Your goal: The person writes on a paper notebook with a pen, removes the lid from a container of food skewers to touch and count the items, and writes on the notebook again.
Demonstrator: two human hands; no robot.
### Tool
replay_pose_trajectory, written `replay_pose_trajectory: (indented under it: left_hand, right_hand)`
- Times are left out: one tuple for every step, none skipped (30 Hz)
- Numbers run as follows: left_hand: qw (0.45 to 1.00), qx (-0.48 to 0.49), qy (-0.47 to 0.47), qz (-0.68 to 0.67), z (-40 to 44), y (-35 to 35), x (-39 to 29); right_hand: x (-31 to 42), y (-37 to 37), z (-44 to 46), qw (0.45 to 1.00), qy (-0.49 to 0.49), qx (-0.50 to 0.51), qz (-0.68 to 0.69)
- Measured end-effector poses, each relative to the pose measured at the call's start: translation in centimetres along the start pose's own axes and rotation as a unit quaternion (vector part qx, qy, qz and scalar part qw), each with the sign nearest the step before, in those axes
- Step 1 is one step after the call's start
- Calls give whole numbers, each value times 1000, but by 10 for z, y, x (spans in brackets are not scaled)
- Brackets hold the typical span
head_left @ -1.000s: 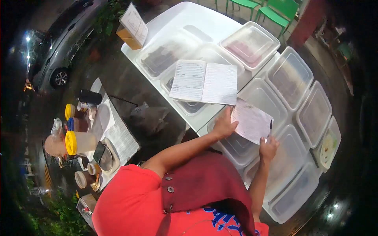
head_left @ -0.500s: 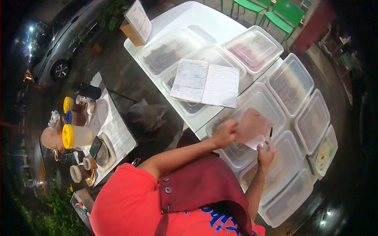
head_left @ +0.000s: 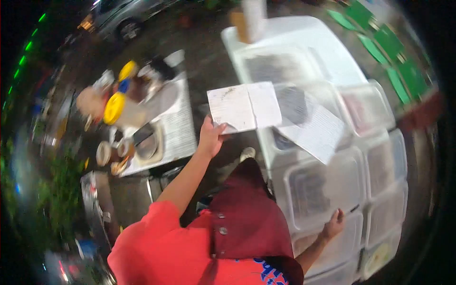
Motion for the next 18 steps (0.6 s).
replay_pose_trajectory:
  left_hand:
    - [998,-35,0,-47,11,42,5]
    - [995,-62,-57,-62,23,87,7]
    - [990,-122,-65,-30,23,126,4]
    - [982,-175,-67,0,21,161,2]
    - [976,-187,-100,56,32,202,7]
    - [968,-204,-126,75,39,241,19]
    - [959,-222,-151,95,47,282,33]
    - [952,-241,-171,78,53,314,45]
    - [945,-256,-185,81,59,339,51]
    - [938,-271,-200,84,65,364,56]
    - [931,-282,-206,104,74,382,60]
    - [930,-299,-195,86,80,388,59]
    - [928,-316,-185,68,85,395,58]
    - [926,-332,-175,49,91,401,57]
    - [917,-328,-193,121,104,416,56]
    - [895,-313,-146,283,121,429,59]
    - [843,-292,-109,438,136,434,54]
    - [718,-232,-17,656,139,421,32]
  right_hand:
    - [6,-13,4,1000,-6,22,-5]
    - [5,-29,9,999,-12,48,-7]
    - [5,-42,17,998,-16,64,-10]
    - [7,-54,23,997,-20,74,-14]
    - [16,-69,22,993,-11,116,1]
    - [27,-81,23,992,4,126,3]
    - [37,-99,25,991,18,136,5]
    - [49,-117,25,989,31,145,6]
    - [55,-134,25,989,25,147,-10]
    - [63,-149,26,989,20,147,-28]
    - [70,-165,27,988,16,146,-45]
    - [82,-182,25,986,39,153,-45]
    - [92,-199,22,984,61,158,-46]
    - [101,-215,20,982,82,162,-48]
    - [107,-234,19,978,95,175,-67]
    - [112,-247,22,974,106,181,-88]
    - [110,-247,25,971,115,178,-113]
    - [114,-250,25,965,137,174,-138]
Point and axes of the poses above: each hand's wrist, its own z-axis towards the middle knuckle, its own y-axis out of the back of the hand, x = y × z, the point moved 10 cm from there along z, towards the middle knuckle, and after that the axes turned 14 degrees about z, right-handed, at the moved point
